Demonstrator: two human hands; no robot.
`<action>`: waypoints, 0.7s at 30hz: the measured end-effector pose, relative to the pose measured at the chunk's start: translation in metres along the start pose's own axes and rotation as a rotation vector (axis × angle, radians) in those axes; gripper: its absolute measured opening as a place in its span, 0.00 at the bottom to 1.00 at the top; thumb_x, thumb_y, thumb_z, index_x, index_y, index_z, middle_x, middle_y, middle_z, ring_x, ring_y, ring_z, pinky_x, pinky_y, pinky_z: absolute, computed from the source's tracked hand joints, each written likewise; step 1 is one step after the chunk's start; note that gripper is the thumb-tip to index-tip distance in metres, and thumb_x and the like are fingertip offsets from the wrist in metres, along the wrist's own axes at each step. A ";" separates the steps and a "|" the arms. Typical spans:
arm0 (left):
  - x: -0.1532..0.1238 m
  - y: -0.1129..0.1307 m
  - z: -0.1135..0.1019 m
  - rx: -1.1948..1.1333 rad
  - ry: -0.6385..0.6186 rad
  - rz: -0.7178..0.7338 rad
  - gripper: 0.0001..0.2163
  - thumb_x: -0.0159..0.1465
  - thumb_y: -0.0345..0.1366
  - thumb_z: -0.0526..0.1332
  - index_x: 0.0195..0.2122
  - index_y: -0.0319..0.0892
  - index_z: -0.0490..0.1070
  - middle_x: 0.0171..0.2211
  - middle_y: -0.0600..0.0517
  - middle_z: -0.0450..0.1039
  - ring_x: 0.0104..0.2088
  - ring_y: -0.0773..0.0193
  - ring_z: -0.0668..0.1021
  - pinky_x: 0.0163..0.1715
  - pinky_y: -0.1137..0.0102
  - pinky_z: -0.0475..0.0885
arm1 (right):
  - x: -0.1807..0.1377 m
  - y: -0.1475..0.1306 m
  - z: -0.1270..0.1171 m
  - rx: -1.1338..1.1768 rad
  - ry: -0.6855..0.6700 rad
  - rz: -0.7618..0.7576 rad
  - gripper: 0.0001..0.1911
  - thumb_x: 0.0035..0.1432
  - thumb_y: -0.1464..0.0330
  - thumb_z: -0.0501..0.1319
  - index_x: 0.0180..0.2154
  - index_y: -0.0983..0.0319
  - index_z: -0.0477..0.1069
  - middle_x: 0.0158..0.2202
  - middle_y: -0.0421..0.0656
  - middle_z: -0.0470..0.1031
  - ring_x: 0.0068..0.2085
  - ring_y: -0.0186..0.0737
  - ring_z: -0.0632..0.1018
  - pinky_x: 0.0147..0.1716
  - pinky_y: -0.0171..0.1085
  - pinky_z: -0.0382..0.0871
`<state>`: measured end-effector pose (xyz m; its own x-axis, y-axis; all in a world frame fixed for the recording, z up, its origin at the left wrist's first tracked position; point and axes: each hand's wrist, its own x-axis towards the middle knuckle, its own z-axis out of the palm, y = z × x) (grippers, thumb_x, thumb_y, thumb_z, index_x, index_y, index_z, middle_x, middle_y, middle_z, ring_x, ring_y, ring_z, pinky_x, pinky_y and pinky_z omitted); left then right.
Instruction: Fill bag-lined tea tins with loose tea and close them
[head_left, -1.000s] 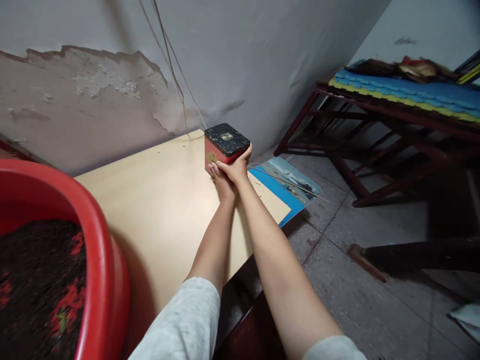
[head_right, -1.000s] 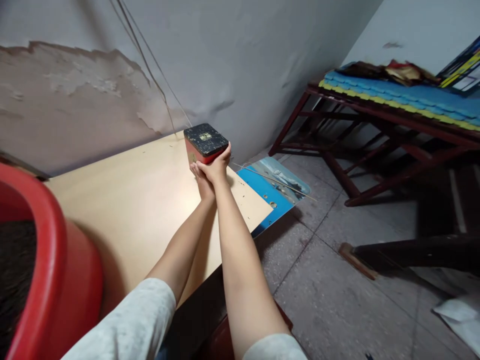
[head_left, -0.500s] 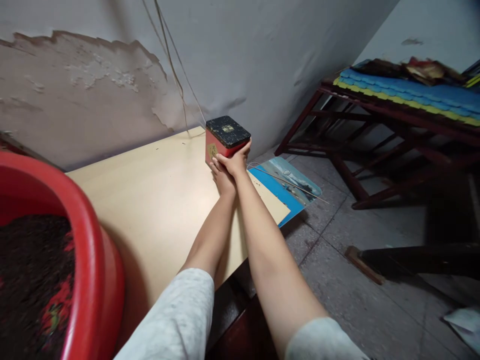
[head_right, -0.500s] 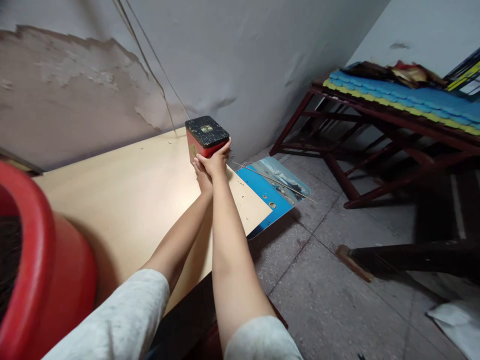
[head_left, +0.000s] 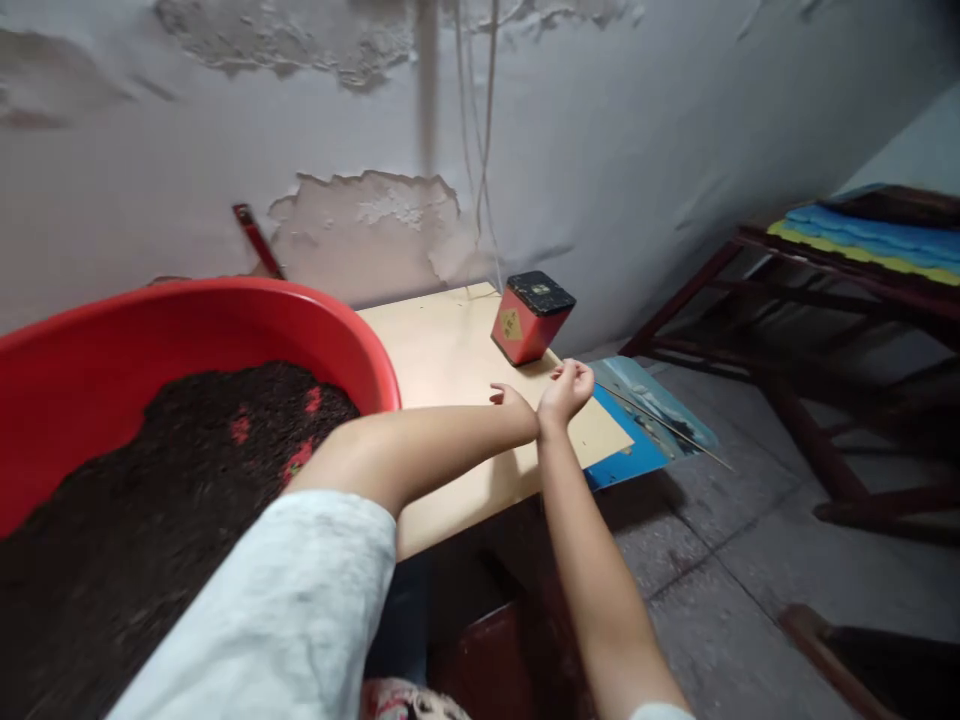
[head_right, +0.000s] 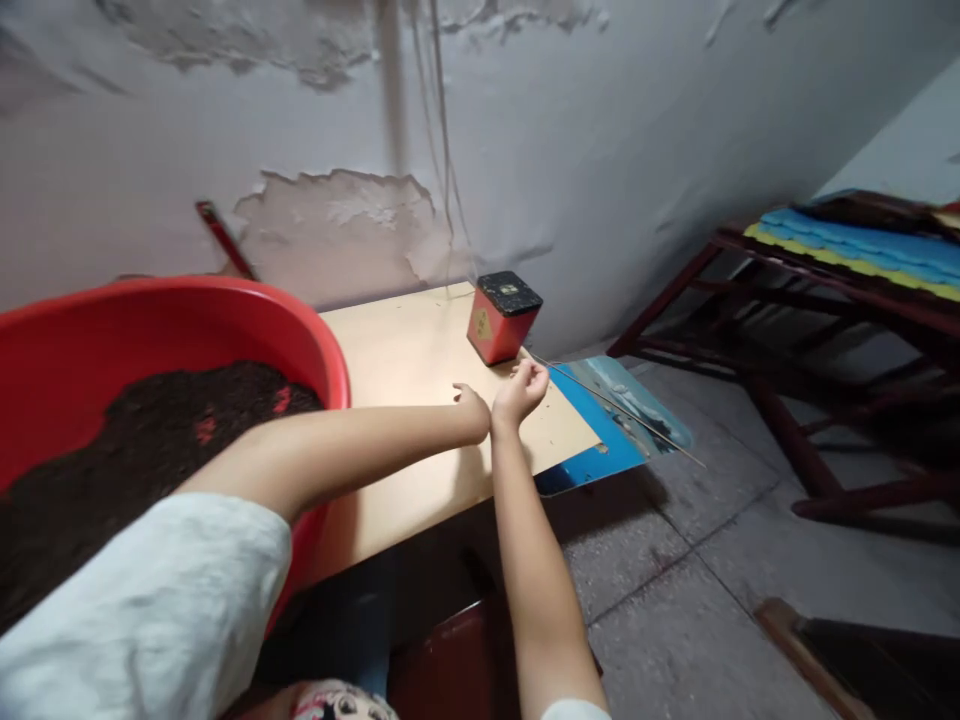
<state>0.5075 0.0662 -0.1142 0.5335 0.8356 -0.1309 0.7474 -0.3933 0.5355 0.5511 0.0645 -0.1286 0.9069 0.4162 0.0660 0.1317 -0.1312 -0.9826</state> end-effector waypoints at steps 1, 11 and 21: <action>-0.015 0.001 -0.011 0.049 -0.039 0.010 0.11 0.63 0.36 0.62 0.47 0.41 0.71 0.49 0.45 0.71 0.49 0.55 0.74 0.49 0.55 0.71 | -0.009 -0.013 -0.002 0.035 -0.039 -0.011 0.11 0.57 0.66 0.44 0.38 0.62 0.60 0.35 0.47 0.70 0.37 0.38 0.74 0.41 0.37 0.69; -0.207 -0.062 -0.150 0.559 -0.184 0.633 0.12 0.63 0.40 0.60 0.38 0.35 0.76 0.35 0.42 0.78 0.39 0.51 0.79 0.41 0.58 0.69 | -0.165 -0.131 0.005 0.260 -1.013 -0.476 0.07 0.53 0.62 0.54 0.30 0.59 0.63 0.27 0.39 0.67 0.31 0.35 0.71 0.37 0.37 0.67; -0.378 -0.194 -0.202 0.395 0.133 0.392 0.11 0.65 0.41 0.57 0.37 0.41 0.74 0.33 0.52 0.78 0.34 0.61 0.77 0.42 0.64 0.67 | -0.318 -0.141 0.061 -0.411 -1.757 -1.043 0.08 0.60 0.66 0.55 0.38 0.63 0.69 0.35 0.44 0.76 0.34 0.38 0.75 0.34 0.37 0.65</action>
<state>0.0811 -0.0959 0.0004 0.7657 0.6290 0.1346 0.6082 -0.7761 0.1666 0.2198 0.0058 -0.0215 -0.7705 0.6375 0.0032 0.5116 0.6213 -0.5935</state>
